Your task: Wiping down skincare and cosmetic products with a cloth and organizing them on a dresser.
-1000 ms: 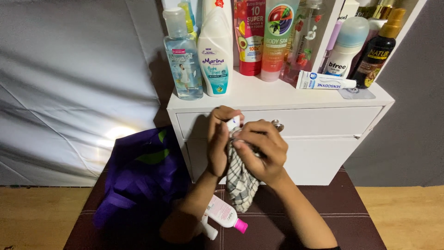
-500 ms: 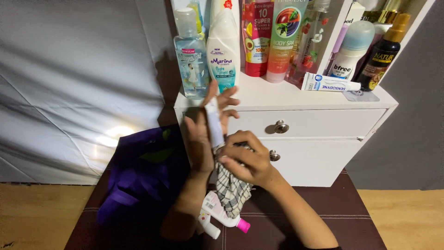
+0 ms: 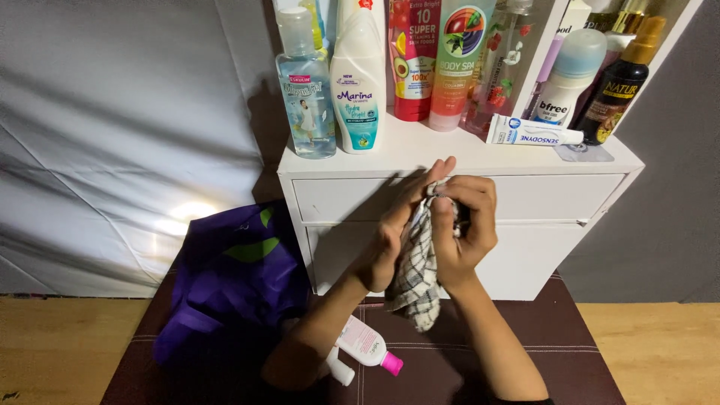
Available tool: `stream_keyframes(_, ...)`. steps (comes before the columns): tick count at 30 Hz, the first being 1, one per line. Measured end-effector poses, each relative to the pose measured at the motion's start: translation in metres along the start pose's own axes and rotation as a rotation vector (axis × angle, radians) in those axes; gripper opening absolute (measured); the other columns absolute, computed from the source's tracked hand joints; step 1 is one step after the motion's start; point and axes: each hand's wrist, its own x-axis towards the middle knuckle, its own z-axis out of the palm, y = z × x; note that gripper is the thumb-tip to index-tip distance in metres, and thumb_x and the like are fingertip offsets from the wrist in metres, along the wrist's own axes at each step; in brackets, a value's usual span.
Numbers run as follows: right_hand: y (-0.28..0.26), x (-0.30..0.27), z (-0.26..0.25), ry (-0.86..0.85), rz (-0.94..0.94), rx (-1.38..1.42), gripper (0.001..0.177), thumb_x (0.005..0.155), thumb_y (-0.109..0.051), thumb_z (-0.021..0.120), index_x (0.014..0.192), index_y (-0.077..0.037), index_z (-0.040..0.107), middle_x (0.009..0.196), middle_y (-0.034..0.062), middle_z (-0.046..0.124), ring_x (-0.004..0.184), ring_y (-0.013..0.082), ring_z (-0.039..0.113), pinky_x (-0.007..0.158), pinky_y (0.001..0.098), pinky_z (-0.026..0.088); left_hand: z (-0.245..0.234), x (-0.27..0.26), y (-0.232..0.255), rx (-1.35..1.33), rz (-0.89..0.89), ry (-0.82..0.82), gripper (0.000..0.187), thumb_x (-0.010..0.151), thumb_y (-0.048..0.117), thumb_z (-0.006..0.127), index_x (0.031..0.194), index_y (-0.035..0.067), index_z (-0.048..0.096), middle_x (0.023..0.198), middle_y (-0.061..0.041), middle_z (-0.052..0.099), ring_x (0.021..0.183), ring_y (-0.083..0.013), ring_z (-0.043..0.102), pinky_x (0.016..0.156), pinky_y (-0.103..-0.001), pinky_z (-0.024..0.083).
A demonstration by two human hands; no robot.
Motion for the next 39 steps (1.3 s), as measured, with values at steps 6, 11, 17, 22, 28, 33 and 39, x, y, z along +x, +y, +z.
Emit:
stream_keyframes(6, -0.013, -0.011, 0.017, -0.111, -0.107, -0.043, 0.013, 0.095, -0.003, 0.068, 0.107, 0.001, 0.064, 0.107, 0.0164, 0.064, 0.098, 0.0250, 0.060, 0.090, 0.0337, 0.049, -0.012, -0.003, -0.002, -0.014, -0.006, 0.179, 0.106, 0.098, 0.084, 0.010, 0.163, 0.002, 0.024, 0.171, -0.020, 0.033, 0.159, -0.0307, 0.034, 0.132, -0.049, 0.028)
stream_keyframes(11, -0.025, -0.014, 0.029, -0.299, -0.126, 0.101, 0.023, 0.090, -0.002, 0.076, 0.109, 0.001, 0.065, 0.106, 0.0170, 0.065, 0.092, 0.0243, 0.065, 0.079, 0.0316, 0.053, -0.027, -0.016, -0.018, -0.046, 0.128, 0.496, 0.087, 0.103, 0.078, 0.019, 0.149, 0.005, 0.033, 0.142, -0.018, 0.047, 0.137, -0.0313, 0.048, 0.118, -0.052, 0.043)
stream_keyframes(17, -0.020, -0.016, 0.026, -0.314, -0.133, 0.125, 0.025, 0.089, -0.001, 0.078, 0.110, 0.001, 0.065, 0.106, 0.0175, 0.065, 0.089, 0.0227, 0.066, 0.076, 0.0307, 0.054, -0.020, -0.014, -0.005, -0.044, 0.247, 0.652, 0.074, 0.106, 0.075, 0.022, 0.141, 0.011, 0.035, 0.132, -0.012, 0.040, 0.130, -0.0252, 0.043, 0.114, -0.051, 0.042)
stream_keyframes(22, -0.001, -0.012, 0.016, -0.158, -0.124, 0.040, 0.019, 0.093, -0.002, 0.075, 0.108, 0.001, 0.064, 0.104, 0.0141, 0.064, 0.091, 0.0226, 0.062, 0.079, 0.0310, 0.051, -0.005, -0.021, -0.024, -0.193, 0.216, 0.609, 0.059, 0.109, 0.066, 0.031, 0.142, 0.017, 0.031, 0.139, -0.013, 0.039, 0.129, -0.0258, 0.043, 0.113, -0.051, 0.040)
stream_keyframes(28, 0.023, -0.004, 0.001, 0.097, 0.112, 0.227, 0.013, 0.107, -0.012, 0.064, 0.111, -0.001, 0.059, 0.113, 0.0120, 0.062, 0.101, 0.0171, 0.059, 0.093, 0.0289, 0.049, -0.001, -0.020, -0.023, 0.055, 0.170, 0.487, 0.051, 0.116, 0.047, 0.042, 0.146, 0.008, 0.031, 0.147, -0.013, 0.037, 0.133, -0.0232, 0.039, 0.122, -0.041, 0.026)
stream_keyframes(33, 0.021, 0.014, -0.016, 0.337, 0.148, 0.231, 0.017, 0.110, -0.017, 0.064, 0.112, -0.001, 0.059, 0.115, 0.0095, 0.064, 0.095, 0.0105, 0.055, 0.089, 0.0245, 0.047, -0.003, -0.008, -0.007, 0.583, 0.013, 0.440, 0.047, 0.116, 0.036, 0.034, 0.144, 0.003, 0.052, 0.142, -0.015, 0.044, 0.129, -0.0217, 0.047, 0.111, -0.035, 0.040)
stream_keyframes(39, 0.029, 0.018, -0.022, 0.396, 0.238, 0.241, 0.019, 0.111, -0.021, 0.065, 0.112, -0.002, 0.062, 0.111, 0.0049, 0.065, 0.093, 0.0078, 0.054, 0.089, 0.0247, 0.047, -0.002, -0.002, -0.005, 0.539, 0.069, 0.524, 0.029, 0.107, 0.018, 0.063, 0.133, 0.004, 0.067, 0.123, -0.010, 0.061, 0.108, -0.0169, 0.062, 0.089, -0.027, 0.053)
